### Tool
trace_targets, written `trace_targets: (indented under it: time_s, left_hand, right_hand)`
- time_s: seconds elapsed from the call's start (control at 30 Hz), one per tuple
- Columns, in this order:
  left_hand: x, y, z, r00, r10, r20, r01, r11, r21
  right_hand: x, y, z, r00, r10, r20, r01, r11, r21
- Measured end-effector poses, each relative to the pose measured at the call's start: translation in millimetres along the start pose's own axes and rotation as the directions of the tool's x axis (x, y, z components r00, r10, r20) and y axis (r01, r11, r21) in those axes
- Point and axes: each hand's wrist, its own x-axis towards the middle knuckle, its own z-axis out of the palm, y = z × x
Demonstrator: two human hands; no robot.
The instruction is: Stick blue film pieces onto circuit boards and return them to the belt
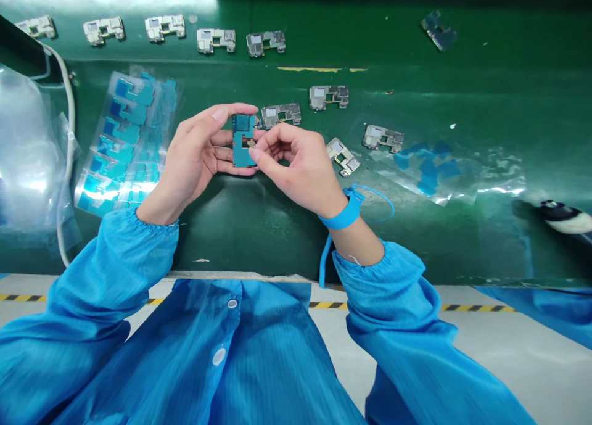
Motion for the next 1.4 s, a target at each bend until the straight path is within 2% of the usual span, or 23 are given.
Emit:
trace_targets:
  time_s: [0.3, 0.6, 0.7, 0.9, 1.03, 1.13, 1.27, 1.4]
  left_hand:
    - [6.1, -8.2, -5.8, 0.998, 0.051, 0.027, -0.053, 0.998, 0.043]
    - [7.1, -14.2, -8.7, 0.998, 0.062, 0.005, -0.062, 0.989, 0.134]
    - [8.4, -15.7, -9.8, 0.997, 0.078, 0.004, -0.078, 0.989, 0.129]
    - [6.7, -11.7, -9.6, 0.992, 0.113, -0.053, -0.11, 0.993, 0.051]
    - [3.8, -9.4, -9.2, 0.987, 0.161, -0.016, -0.16, 0.985, 0.059]
    - [2.5, -11.6, -8.0, 0.982, 0.186, 0.015, -0.187, 0.979, 0.082]
    - [2.0, -17.3, -5.8, 0.986, 0.161, -0.049, -0.158, 0.985, 0.066]
    - [3.5, -16.3, -4.6, 0.989, 0.107, -0.097, -0.102, 0.993, 0.056]
  right_hand:
    - [0.3, 9.8, -0.8, 0.997, -0.079, -0.002, 0.079, 0.997, -0.002]
    - [0.7, 12.2, 1.3, 0.992, -0.123, -0.019, 0.122, 0.991, -0.054]
    - [1.7, 10.0, 0.2, 0.988, -0.151, -0.027, 0.149, 0.987, -0.067]
    - [5.2, 4.3, -4.1, 0.976, -0.191, -0.107, 0.194, 0.981, 0.017]
    - [6.5, 5.3, -4.4, 0.986, -0.164, -0.028, 0.165, 0.986, 0.03]
    - [6.1, 5.5, -3.5, 0.987, -0.156, 0.038, 0.157, 0.987, -0.019]
    - [1.7, 3.0, 4.6, 0.981, -0.174, 0.086, 0.181, 0.981, -0.071]
    - [7.4, -0.1, 6.7, 0.981, -0.118, 0.153, 0.12, 0.993, 0.0]
